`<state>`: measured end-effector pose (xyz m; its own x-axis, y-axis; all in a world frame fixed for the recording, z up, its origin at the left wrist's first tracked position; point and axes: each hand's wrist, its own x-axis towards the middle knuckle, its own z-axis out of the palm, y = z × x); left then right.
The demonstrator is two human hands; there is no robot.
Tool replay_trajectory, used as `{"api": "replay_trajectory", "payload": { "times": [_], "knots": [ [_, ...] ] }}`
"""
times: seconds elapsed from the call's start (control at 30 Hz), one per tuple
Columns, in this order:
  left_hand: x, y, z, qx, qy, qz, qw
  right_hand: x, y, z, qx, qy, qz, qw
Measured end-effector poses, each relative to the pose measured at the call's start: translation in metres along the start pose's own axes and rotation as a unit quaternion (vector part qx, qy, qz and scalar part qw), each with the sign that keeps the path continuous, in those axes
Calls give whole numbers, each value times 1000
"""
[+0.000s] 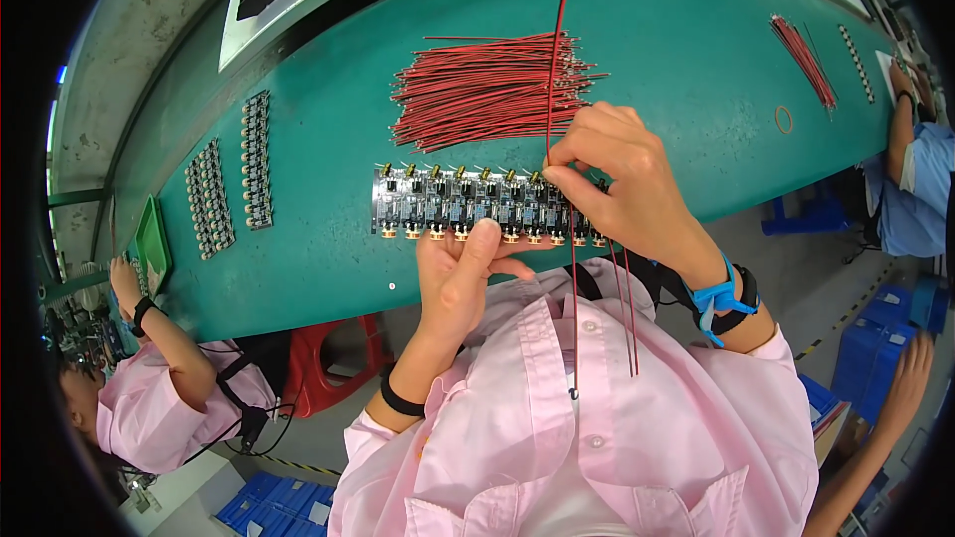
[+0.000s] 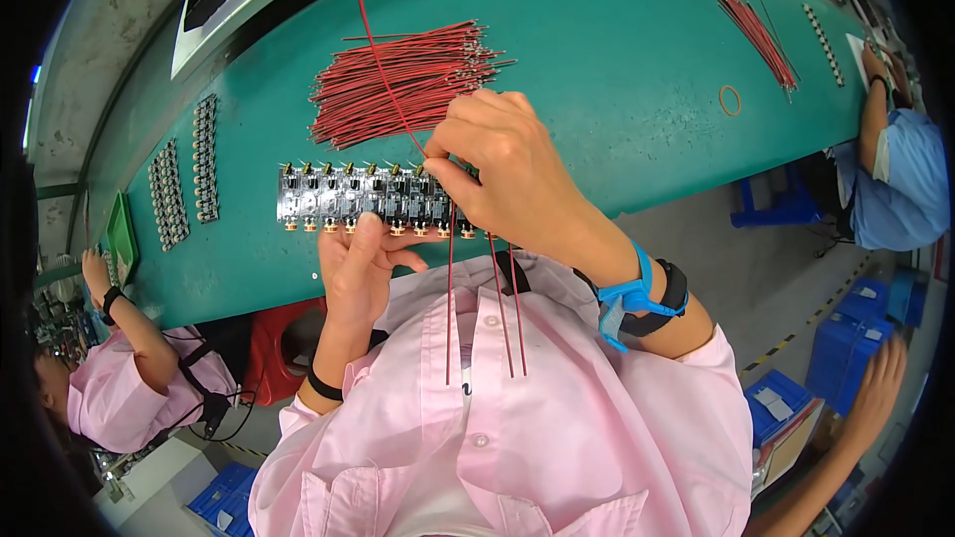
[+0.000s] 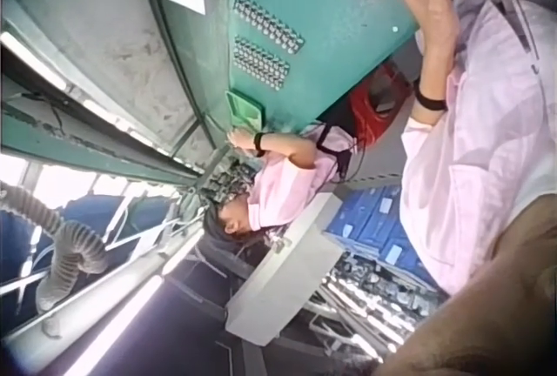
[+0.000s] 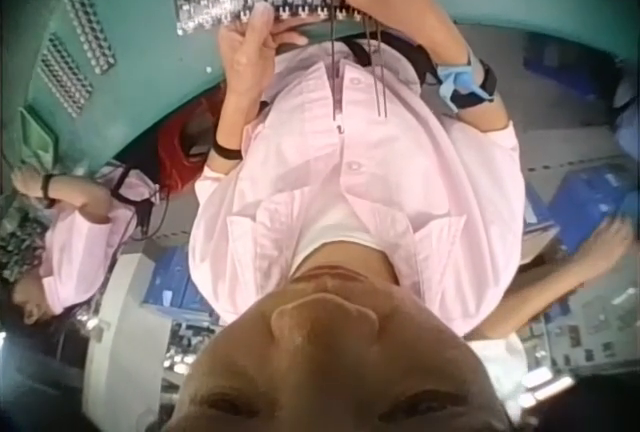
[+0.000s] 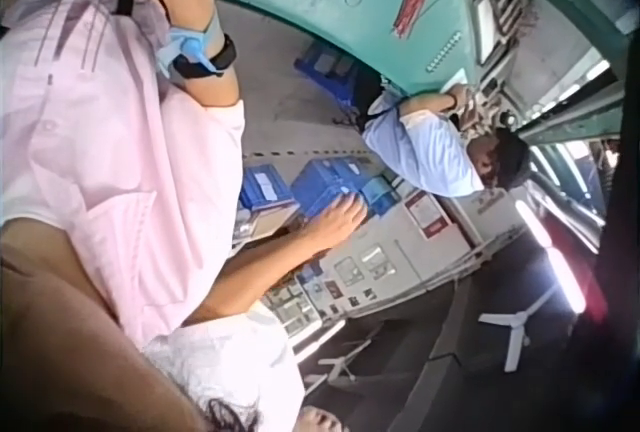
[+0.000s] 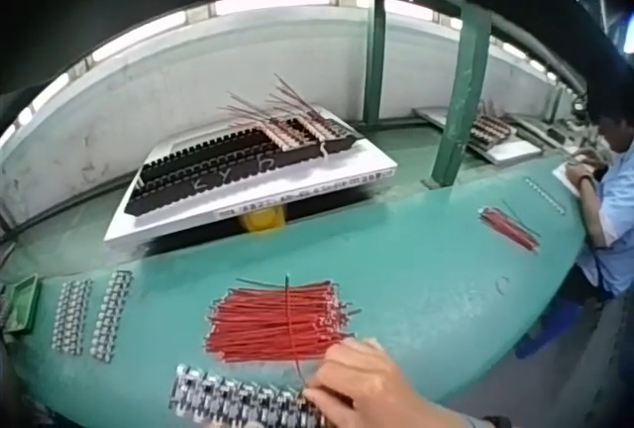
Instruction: The person picks up a red wire from a pile, inserts it into a circuit board, and repeats this for several more wires. They then place the completed board into a tray and pick up a new circuit board to repeat the process.
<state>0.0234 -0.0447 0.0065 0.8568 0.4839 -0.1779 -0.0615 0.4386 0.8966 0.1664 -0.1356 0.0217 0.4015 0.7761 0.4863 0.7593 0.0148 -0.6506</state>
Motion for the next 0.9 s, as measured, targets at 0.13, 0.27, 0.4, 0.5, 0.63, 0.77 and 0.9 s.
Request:
{"api": "replay_trajectory", "payload": {
  "times": [0.13, 0.27, 0.4, 0.5, 0.63, 0.77, 0.9],
  "knots": [
    [0, 0, -2, -11, -8, -7, 1000, 1, -1, 0, -10, 3, -5, 1000],
    [1, 0, -5, -28, -17, -15, 999, 2, -3, 3, -7, 6, -2, 1000],
    [1, 0, -6, -30, -16, -13, 999, 3, -3, 5, -10, 11, 0, 1000],
    [1, 1, -7, -40, -11, -13, 999, 2, -3, 5, -3, 2, 17, 1000],
    [1, -1, -9, -37, -12, -20, 999, 2, -3, 5, 4, -4, 29, 1000],
    [1, -1, -10, -42, -8, -17, 999, 2, -4, 4, 10, -7, 38, 999],
    [1, -1, -11, -47, -9, -16, 999, 3, -4, 5, 17, -8, 32, 999]
  ]
}}
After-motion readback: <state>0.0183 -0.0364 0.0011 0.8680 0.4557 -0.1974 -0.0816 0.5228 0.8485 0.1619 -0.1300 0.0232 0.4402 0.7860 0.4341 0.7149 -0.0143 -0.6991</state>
